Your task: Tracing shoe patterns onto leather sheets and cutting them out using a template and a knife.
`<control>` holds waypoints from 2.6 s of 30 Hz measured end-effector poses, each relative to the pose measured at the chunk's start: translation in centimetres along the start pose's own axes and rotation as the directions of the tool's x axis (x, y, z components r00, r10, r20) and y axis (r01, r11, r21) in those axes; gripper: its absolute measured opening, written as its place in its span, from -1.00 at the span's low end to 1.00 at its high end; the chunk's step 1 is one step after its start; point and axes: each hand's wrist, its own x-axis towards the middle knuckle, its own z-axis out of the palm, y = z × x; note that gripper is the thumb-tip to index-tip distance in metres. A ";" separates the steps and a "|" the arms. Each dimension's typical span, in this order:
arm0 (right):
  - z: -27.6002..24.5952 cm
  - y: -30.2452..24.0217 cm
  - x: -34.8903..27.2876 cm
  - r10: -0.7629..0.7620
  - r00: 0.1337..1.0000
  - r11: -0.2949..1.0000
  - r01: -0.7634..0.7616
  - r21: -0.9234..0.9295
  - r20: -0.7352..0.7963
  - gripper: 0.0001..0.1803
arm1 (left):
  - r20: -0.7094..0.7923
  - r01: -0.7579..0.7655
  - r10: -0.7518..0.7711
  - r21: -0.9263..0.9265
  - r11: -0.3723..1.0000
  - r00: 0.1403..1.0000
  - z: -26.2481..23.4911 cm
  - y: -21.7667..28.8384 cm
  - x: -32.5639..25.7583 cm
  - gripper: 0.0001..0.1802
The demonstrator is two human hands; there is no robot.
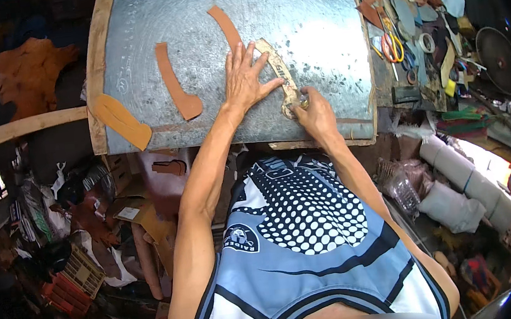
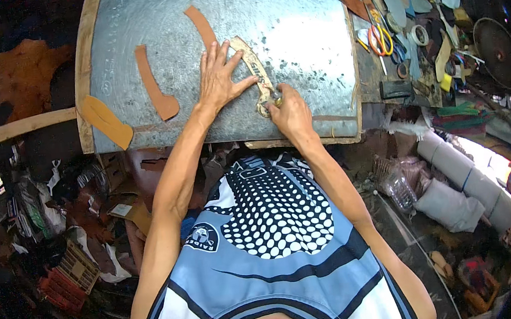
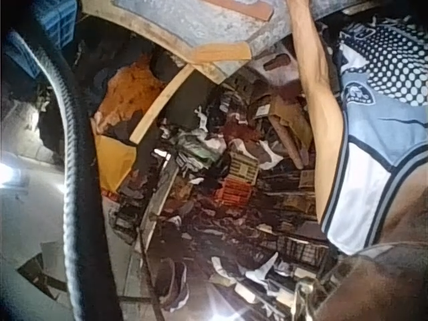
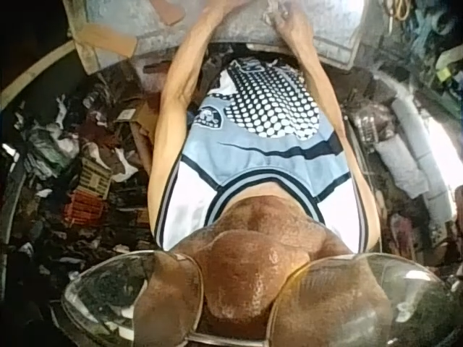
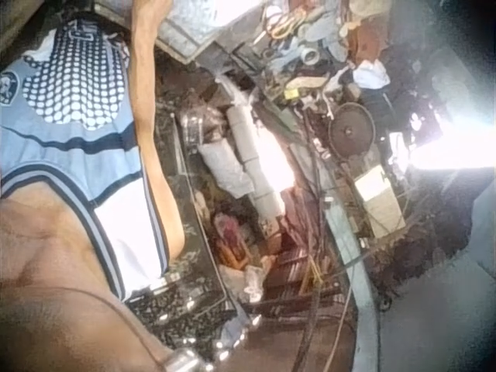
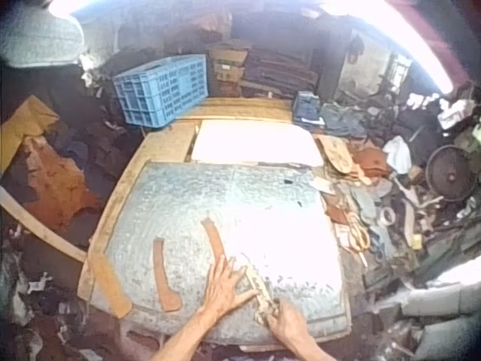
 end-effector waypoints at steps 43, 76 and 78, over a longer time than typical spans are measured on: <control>0.7 -6.6 13.0 -0.220 0.960 0.959 0.245 -0.139 0.173 -0.45 | -0.073 0.070 -0.060 0.140 0.988 0.995 -5.3 -2.5 -2.6 -0.54; 1.1 -6.6 15.4 -0.125 0.955 0.983 0.156 -0.098 0.270 -0.41 | -0.143 0.116 -0.082 0.245 0.963 0.986 -5.7 2.8 -2.5 -0.45; 1.2 -6.6 15.2 -0.135 0.955 0.981 0.167 -0.101 0.265 -0.43 | -0.135 0.121 -0.092 0.225 0.967 0.987 -5.2 2.4 -2.7 -0.43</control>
